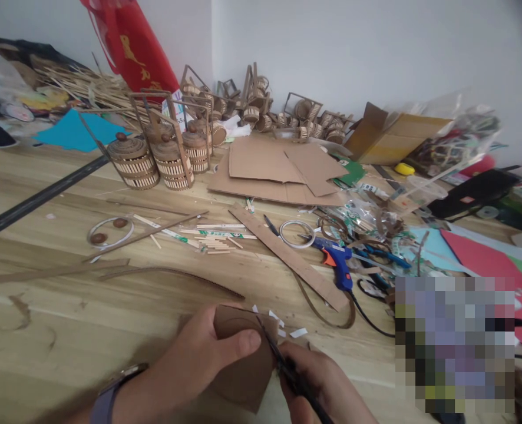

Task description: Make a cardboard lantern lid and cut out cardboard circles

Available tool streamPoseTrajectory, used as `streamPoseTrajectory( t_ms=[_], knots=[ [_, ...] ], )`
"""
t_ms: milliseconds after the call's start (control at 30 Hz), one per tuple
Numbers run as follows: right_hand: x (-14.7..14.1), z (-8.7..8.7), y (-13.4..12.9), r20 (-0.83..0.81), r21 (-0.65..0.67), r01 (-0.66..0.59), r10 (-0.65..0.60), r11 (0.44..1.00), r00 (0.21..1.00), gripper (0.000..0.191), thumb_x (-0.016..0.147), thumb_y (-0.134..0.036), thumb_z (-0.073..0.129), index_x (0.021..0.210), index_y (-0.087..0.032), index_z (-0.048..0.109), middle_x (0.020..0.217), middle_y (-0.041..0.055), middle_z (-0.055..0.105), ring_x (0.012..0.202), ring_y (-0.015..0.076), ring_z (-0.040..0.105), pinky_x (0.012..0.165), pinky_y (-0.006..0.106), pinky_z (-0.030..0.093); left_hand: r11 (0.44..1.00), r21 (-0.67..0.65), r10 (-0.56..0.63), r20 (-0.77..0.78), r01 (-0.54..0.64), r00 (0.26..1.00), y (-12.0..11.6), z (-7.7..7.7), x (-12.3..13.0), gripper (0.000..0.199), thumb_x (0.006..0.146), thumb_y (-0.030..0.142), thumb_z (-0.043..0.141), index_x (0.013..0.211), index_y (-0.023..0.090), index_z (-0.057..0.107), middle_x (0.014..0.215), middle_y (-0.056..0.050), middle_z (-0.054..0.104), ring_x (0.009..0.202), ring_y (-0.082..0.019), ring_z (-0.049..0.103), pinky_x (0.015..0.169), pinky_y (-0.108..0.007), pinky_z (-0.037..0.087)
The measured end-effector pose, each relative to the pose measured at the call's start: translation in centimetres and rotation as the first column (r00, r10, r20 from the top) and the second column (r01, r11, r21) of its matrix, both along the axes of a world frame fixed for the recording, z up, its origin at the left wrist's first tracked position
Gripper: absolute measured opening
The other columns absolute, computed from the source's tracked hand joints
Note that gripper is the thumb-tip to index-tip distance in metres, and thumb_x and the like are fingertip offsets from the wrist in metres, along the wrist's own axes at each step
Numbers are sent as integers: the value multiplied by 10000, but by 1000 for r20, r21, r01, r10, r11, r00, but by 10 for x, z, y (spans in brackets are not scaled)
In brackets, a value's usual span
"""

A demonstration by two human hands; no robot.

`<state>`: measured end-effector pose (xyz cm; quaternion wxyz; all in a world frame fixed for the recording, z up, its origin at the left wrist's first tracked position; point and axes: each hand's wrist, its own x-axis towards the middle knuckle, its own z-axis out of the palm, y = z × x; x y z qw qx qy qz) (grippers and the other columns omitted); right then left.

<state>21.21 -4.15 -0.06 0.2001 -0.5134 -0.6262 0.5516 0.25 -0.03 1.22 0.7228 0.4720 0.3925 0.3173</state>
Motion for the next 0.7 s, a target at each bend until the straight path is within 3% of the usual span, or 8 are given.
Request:
streamPoseTrajectory(
  t_ms=[200, 367, 700],
  knots=[
    [1, 1, -1, -37, -17, -13, 12, 1000, 999, 751, 656, -928, 482, 782, -203, 632, 551, -35, 388, 520, 117, 325, 423, 226, 232, 1000, 9, -27, 26, 26, 999, 2, 2, 1, 241, 816, 389, 723, 975, 219, 786, 917, -10, 789, 927, -231, 689, 839, -300, 507],
    [1, 0, -2, -21, 50, -40, 41, 998, 999, 763, 716, -924, 399, 796, -205, 643, 552, -33, 399, 520, 115, 300, 456, 237, 259, 998, 8, -69, 66, 69, 995, 1, 4, 2, 234, 839, 389, 686, 916, 190, 784, 771, -18, 764, 778, -206, 680, 793, -304, 503],
    [0, -1, -5, 3, 106, -25, 25, 994, 1000, 812, 748, -919, 324, 791, -180, 658, 564, -33, 402, 525, 111, 291, 466, 233, 280, 999, -26, -22, 79, 24, 997, 1, 5, 2, 138, 796, 341, 729, 833, 215, 769, 741, 27, 746, 749, -173, 663, 802, -280, 500]
  ],
)
